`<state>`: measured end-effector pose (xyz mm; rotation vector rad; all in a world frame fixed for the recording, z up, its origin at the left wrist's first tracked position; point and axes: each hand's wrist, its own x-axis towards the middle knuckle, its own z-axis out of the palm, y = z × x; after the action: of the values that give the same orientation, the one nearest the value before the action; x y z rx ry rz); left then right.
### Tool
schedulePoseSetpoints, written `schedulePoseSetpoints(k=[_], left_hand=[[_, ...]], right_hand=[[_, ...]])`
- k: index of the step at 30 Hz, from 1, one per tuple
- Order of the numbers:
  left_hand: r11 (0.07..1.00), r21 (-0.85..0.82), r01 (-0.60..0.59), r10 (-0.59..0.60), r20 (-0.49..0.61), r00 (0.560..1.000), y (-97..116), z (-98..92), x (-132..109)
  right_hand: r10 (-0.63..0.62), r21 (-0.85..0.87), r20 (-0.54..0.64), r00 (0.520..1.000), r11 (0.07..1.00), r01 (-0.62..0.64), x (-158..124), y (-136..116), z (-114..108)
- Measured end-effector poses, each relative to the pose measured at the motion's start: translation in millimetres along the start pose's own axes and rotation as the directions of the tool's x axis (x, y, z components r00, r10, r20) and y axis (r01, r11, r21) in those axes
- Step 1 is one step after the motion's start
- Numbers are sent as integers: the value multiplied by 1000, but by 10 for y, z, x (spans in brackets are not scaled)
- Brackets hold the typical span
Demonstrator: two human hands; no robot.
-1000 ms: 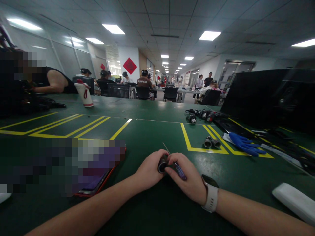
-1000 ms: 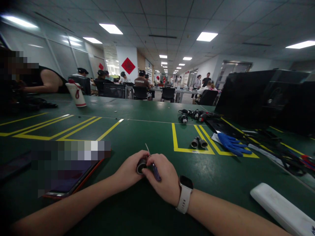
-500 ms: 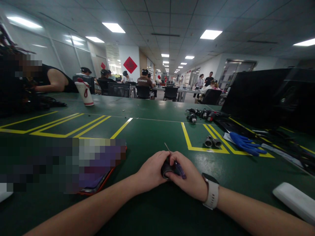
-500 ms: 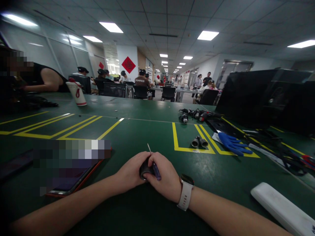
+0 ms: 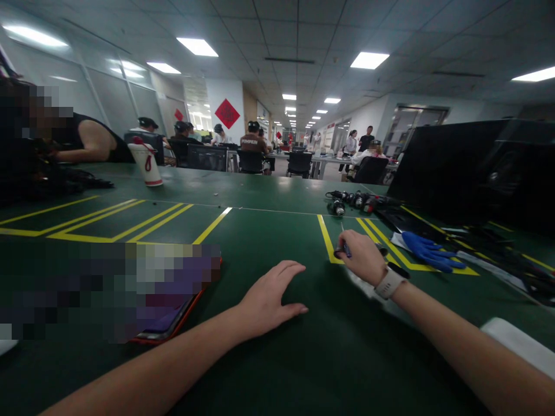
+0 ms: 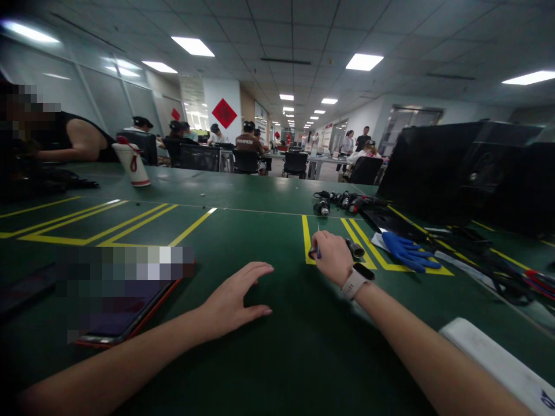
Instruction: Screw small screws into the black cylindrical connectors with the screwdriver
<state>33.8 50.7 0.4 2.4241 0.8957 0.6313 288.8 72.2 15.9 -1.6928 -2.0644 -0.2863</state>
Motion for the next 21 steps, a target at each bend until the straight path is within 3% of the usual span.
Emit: schedulePoseSetpoints(k=[5,12,21], left_hand=[[1000,28,-5,4,29,1000,0,-2,-11],[999,34,-25,23,57,998,33,-18,-10],[999,47,4,-9,98,995,39,-35,-23]], right_hand=[[71,-166,62,995,984,-60,25,265,-2],[113,-271,202,973,961,-55,40,368,28],[176,-339,308,935,939,-65,122,456,-295]])
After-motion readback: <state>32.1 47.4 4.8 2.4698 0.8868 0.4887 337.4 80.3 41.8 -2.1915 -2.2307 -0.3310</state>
